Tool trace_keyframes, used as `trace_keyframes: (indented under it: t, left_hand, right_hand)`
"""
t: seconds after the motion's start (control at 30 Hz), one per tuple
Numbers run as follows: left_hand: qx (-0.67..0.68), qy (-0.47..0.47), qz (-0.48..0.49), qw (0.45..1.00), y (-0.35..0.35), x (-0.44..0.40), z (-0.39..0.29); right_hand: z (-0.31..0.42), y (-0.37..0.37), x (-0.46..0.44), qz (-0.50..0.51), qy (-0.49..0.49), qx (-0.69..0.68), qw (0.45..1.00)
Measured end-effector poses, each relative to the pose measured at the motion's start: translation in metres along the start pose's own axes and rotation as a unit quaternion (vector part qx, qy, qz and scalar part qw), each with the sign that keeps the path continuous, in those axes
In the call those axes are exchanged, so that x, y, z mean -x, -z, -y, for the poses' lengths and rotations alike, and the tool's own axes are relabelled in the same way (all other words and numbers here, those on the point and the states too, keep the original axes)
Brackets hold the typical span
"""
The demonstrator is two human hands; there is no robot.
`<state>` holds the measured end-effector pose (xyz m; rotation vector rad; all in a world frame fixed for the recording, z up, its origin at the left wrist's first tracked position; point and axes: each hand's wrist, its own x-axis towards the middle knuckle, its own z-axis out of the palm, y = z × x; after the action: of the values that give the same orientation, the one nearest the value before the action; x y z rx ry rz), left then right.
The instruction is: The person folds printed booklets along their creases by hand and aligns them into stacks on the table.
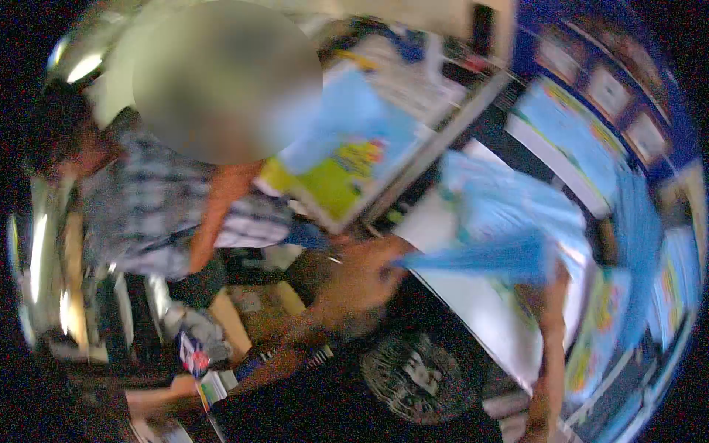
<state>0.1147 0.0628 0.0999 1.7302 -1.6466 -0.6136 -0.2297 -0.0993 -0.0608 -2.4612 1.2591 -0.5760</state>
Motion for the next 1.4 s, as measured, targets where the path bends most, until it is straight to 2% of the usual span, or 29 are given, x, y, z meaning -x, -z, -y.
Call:
trace_keyframes:
  t: [0.07,0.1,0.17,0.23,0.27,0.37,0.43,0.63,0.73,1.07,1.17,1.3,1.4]
  left_hand:
    - [-0.092,-0.096,0.022,0.991,-0.007,0.001,0.014]
    - [-0.136,-0.107,0.024,0.985,-0.008,0.000,0.012]
    - [-0.159,-0.111,0.028,0.981,-0.007,0.001,0.009]
    - [-0.140,-0.092,0.037,0.985,-0.014,0.002,0.007]
    - [-0.134,-0.079,0.027,0.987,-0.016,0.003,0.011]
    - [-0.117,-0.036,0.019,0.992,-0.017,0.006,0.021]
    - [-0.104,0.003,0.027,0.994,-0.014,0.008,0.021]
    - [-0.063,0.016,0.017,0.998,-0.018,0.007,0.023]
    - [-0.076,0.036,0.047,0.995,-0.015,0.006,0.019]
    - [-0.065,0.030,0.036,0.997,-0.016,0.007,0.020]
    - [-0.072,0.024,0.031,0.997,-0.020,0.007,0.025]
    - [-0.060,0.031,0.031,0.997,-0.025,0.007,0.029]
    - [-0.051,0.034,0.035,0.997,-0.023,0.007,0.028]
  right_hand:
    - [0.004,-0.008,0.004,-0.030,0.026,-0.108,0.993]
    - [0.006,-0.013,0.006,-0.043,0.042,-0.161,0.985]
    - [0.009,-0.014,0.016,-0.076,-0.064,-0.344,0.934]
    - [-0.017,-0.011,0.031,-0.063,-0.086,-0.225,0.969]
    - [-0.029,-0.012,0.033,-0.035,-0.045,-0.012,0.998]
    - [0.002,0.003,0.035,0.019,-0.084,0.093,0.992]
    - [0.018,0.013,0.030,0.032,-0.084,0.069,0.994]
    - [0.032,0.026,0.021,0.035,-0.074,0.027,0.996]
    - [0.036,0.025,0.019,0.031,-0.074,0.037,0.996]
    - [0.037,0.031,0.018,0.055,-0.073,0.017,0.996]
    - [0.021,0.025,0.027,0.023,-0.009,0.022,0.999]
    - [0.038,0.039,0.024,0.020,-0.002,0.025,0.999]
    - [0.038,0.045,0.025,0.040,-0.033,-0.011,0.999]
